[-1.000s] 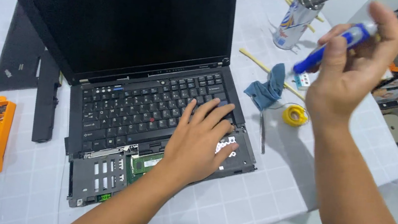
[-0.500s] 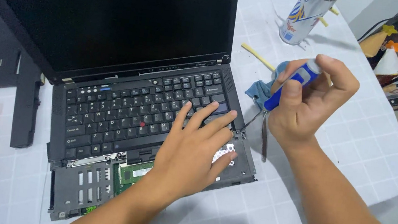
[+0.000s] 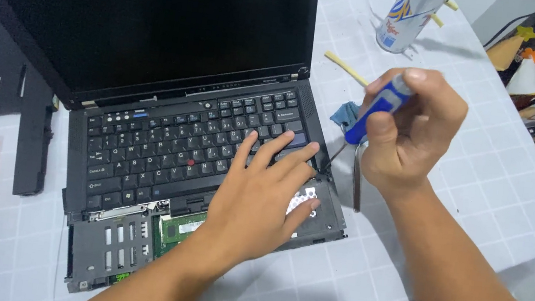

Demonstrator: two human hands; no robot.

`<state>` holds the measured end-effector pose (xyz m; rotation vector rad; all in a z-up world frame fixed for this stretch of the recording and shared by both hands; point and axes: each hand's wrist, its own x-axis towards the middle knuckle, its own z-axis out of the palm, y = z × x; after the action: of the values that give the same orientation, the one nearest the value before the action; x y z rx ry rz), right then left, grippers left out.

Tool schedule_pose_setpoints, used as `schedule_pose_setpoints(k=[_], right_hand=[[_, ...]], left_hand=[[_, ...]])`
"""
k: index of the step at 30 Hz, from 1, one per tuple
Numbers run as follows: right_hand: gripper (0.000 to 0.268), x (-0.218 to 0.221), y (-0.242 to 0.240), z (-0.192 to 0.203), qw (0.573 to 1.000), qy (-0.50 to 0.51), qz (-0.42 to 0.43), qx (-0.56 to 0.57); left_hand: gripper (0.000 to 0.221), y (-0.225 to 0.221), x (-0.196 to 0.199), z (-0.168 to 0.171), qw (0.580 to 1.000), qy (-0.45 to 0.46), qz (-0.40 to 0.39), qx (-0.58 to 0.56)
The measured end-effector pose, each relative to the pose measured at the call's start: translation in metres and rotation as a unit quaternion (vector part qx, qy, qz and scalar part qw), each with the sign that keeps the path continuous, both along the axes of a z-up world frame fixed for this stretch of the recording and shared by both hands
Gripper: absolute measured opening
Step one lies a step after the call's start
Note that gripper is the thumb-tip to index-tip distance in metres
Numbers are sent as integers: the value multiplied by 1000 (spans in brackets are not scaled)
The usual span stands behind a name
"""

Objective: Removing the palm rest bezel and the keyboard assembly from a laptop during a repair process.

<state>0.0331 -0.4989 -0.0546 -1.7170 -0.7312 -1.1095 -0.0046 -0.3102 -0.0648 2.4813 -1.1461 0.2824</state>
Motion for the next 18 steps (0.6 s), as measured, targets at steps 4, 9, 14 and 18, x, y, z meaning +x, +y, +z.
schedule_pose_setpoints(k=[4,9,14,18], right_hand=[[34,-1,0,5,999,-27,10,20],[24,-4,-5,3,995,-41,53,74],[17,-14,0,9,999,-1,41,34],[17,-18,4,14,995,55,77,25]], left_hand=[[27,0,0,-1,1000,-8,-2,-7],[23,-1,-1,0,1000,-8,-1,-10],[24,-2,-1,0,1000,-12,3,-10],[26,-2,-2,2,1000,2,5,-2]])
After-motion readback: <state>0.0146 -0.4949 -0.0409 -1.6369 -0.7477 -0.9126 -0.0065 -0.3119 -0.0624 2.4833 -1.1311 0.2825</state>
